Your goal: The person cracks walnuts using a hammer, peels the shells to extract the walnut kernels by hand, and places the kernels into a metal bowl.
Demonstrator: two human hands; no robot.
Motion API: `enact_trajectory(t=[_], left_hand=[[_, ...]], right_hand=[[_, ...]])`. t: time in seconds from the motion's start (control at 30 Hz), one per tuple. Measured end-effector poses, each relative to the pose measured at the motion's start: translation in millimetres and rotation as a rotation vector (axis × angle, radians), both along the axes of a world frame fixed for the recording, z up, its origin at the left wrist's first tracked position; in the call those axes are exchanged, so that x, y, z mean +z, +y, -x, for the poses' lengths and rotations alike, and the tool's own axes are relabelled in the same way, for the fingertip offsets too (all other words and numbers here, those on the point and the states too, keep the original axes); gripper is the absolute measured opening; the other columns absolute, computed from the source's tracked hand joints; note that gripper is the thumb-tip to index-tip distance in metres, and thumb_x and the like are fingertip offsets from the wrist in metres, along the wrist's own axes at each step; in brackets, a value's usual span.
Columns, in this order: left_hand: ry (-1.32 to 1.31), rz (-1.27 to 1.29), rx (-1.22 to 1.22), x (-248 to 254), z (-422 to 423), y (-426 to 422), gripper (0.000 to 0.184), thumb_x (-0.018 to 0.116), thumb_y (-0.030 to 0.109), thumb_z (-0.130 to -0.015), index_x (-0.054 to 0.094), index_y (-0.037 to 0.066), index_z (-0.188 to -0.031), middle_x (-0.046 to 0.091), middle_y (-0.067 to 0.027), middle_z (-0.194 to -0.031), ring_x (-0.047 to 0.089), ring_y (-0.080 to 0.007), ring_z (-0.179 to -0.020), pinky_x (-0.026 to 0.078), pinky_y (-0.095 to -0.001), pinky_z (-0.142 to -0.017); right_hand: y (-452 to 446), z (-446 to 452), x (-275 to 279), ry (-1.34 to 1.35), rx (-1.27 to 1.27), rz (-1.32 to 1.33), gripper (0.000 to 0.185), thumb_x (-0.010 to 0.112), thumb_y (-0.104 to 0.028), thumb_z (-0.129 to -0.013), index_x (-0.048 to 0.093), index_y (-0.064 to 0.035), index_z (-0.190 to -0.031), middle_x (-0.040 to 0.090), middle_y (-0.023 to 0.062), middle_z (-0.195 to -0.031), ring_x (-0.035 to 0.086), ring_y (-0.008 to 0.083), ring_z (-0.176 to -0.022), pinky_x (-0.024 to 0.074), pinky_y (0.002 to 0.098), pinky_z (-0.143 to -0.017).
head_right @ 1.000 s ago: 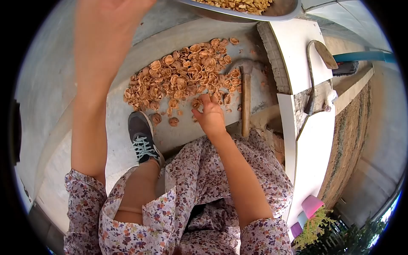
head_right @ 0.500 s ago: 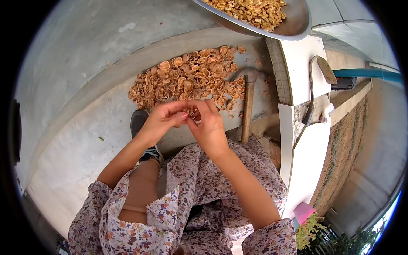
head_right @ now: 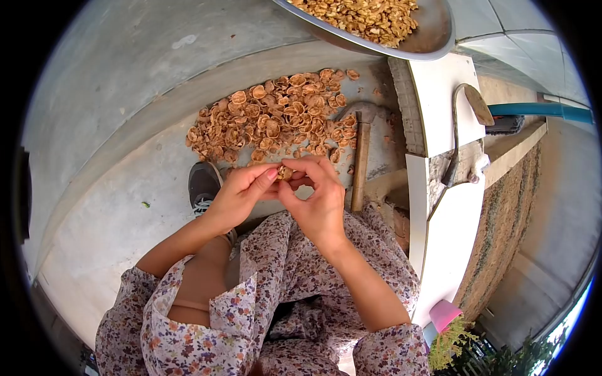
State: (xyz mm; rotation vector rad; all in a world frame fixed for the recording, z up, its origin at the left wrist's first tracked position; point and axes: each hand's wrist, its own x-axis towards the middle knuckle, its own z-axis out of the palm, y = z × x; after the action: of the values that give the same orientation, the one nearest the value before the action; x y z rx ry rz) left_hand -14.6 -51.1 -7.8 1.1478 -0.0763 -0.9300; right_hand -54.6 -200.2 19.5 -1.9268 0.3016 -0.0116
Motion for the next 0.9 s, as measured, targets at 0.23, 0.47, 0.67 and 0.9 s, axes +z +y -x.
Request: enact_trajectory(t=[0.23,0.47,0.67,0.9], left_hand=[[-0.168,-0.068,0.015,4,-3,0,0.034,0.05,0.018,-0.095,0.053,-0.008,-0.117,0.062,-0.0092,-0.104,0.058,-0.0126,-0.095,0.049,-0.0264,-0.085],[-0.163,-0.147,0.031,-1,1,3,0.03,0.052,0.014,-0.093,0.056,-0.008,-0.114,0.063,-0.0091,-0.103,0.059,-0.012,-0.091,0.051,-0.0272,-0.081],[-0.154,-0.145,0.098,-5,5,3,0.028,0.052,0.015,-0.093,0.057,-0.005,-0.113,0.067,-0.01,-0.092,0.063,-0.0112,-0.083,0.05,-0.0241,-0.072],[-0.142,-0.255,0.075,-3,4,7,0.031,0.049,0.014,-0.095,0.054,-0.004,-0.12,0.065,-0.0106,-0.102,0.061,-0.0153,-0.094,0.051,-0.0278,-0.082]], right_hand=[[4,5,-3,0.022,0.01,-0.011,0.03,0.066,0.003,-0.071,0.065,-0.002,-0.101,0.058,0.011,-0.1,0.065,0.0164,-0.083,0.0543,0.0269,-0.072],[5,2,-2,0.055,-0.032,-0.136,0.027,0.065,0.005,-0.072,0.064,0.0005,-0.099,0.058,0.0099,-0.098,0.064,0.0156,-0.085,0.0559,0.0261,-0.078],[7,2,-9,0.127,-0.065,-0.255,0.025,0.065,0.005,-0.073,0.063,0.0023,-0.097,0.058,0.0084,-0.095,0.062,0.0139,-0.085,0.0554,0.0263,-0.08],[6,6,-10,0.271,-0.132,-0.429,0.025,0.061,0.006,-0.075,0.062,0.0006,-0.1,0.059,0.0092,-0.102,0.06,0.0131,-0.091,0.0537,0.0267,-0.079]])
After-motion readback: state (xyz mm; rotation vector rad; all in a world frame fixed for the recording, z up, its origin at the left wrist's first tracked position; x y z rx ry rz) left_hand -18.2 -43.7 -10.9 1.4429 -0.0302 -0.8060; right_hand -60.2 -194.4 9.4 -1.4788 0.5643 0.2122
